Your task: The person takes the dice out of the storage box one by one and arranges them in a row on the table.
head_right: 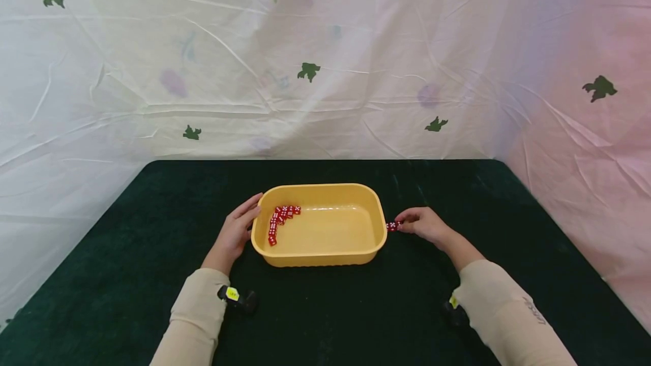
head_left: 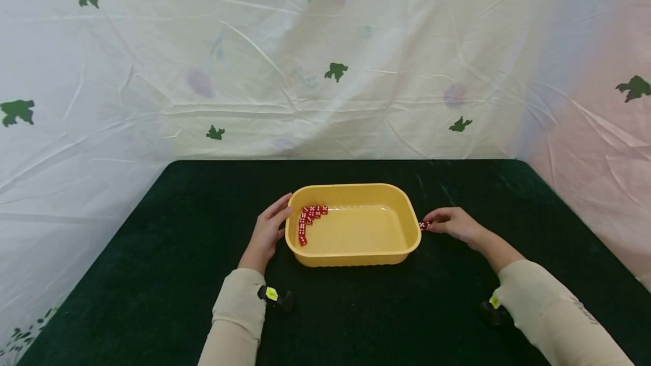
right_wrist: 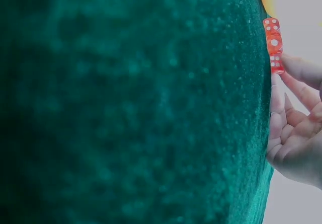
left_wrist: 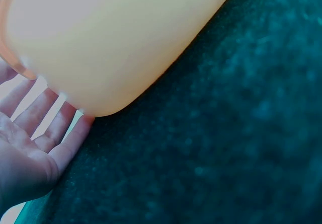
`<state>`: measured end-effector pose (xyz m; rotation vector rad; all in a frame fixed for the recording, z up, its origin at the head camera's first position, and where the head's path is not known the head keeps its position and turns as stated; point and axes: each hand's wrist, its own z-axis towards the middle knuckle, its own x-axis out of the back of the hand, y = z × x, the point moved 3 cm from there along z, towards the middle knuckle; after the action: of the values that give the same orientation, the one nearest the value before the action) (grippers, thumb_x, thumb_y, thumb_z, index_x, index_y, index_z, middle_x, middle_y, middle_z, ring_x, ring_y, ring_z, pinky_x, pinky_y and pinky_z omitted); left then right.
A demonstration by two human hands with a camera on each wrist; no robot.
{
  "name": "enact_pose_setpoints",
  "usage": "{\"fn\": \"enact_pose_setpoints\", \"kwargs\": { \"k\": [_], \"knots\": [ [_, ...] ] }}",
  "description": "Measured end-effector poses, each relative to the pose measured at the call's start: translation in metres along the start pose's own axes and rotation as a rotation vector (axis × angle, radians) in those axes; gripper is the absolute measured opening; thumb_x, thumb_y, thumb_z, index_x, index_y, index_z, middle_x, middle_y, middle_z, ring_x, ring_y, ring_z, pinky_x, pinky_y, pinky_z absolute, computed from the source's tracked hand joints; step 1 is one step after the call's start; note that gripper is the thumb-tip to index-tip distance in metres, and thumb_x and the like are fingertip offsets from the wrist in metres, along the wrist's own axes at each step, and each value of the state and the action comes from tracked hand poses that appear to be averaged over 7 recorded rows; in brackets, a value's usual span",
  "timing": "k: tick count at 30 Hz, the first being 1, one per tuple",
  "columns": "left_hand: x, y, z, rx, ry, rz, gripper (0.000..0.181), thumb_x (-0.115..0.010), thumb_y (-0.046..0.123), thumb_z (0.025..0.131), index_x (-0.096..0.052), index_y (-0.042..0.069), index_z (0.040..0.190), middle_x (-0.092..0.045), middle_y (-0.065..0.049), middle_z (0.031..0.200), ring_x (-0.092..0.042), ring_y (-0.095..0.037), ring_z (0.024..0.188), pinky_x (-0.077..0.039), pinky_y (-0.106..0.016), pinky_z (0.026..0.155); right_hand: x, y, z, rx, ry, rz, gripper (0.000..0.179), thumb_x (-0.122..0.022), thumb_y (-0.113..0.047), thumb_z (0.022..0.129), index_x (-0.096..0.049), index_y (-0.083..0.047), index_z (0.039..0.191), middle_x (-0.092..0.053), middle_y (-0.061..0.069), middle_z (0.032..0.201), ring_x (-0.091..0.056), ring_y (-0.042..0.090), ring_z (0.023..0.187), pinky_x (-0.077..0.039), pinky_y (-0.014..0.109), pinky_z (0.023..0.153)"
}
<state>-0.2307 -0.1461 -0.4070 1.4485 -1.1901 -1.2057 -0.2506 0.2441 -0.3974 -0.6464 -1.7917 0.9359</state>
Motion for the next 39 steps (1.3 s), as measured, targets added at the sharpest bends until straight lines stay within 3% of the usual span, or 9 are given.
{"fn": "enact_pose_setpoints", "kwargs": {
  "k": [14,25,39],
  "knots": [
    [0.0,-0.001,0.0,-0.006,-0.01,0.004,0.036,-0.054,0.028,0.085,-0.049,0.023,0.121,-0.044,0.001,0.121,-0.043,-0.018,0.107,-0.037,-0.042,0.087,0.005,-0.005,-0.002,-0.035,-0.02,-0.009,0.035,-0.054,-0.018,0.084,-0.049,0.003,0.112,-0.055,0.011,0.096,-0.05,0.024,0.084,-0.043,0.034,0.073],
    [0.001,-0.002,-0.001,-0.008,-0.005,0.009,0.036,-0.053,0.027,0.086,-0.049,0.023,0.121,-0.044,0.0,0.122,-0.043,-0.018,0.108,-0.037,-0.042,0.087,0.017,-0.018,-0.005,-0.053,0.009,0.002,0.043,-0.051,-0.024,0.087,-0.043,0.004,0.119,-0.045,0.019,0.112,-0.05,0.028,0.09,-0.043,0.038,0.077],
    [0.002,-0.002,0.0,-0.011,-0.008,0.011,0.036,-0.053,0.027,0.086,-0.049,0.023,0.121,-0.044,0.0,0.122,-0.042,-0.018,0.108,-0.036,-0.042,0.088,0.03,-0.051,0.008,0.014,0.083,0.037,0.049,-0.051,-0.029,0.086,-0.04,0.003,0.122,-0.042,0.024,0.119,-0.046,0.034,0.098,-0.038,0.041,0.085]
  ]
}}
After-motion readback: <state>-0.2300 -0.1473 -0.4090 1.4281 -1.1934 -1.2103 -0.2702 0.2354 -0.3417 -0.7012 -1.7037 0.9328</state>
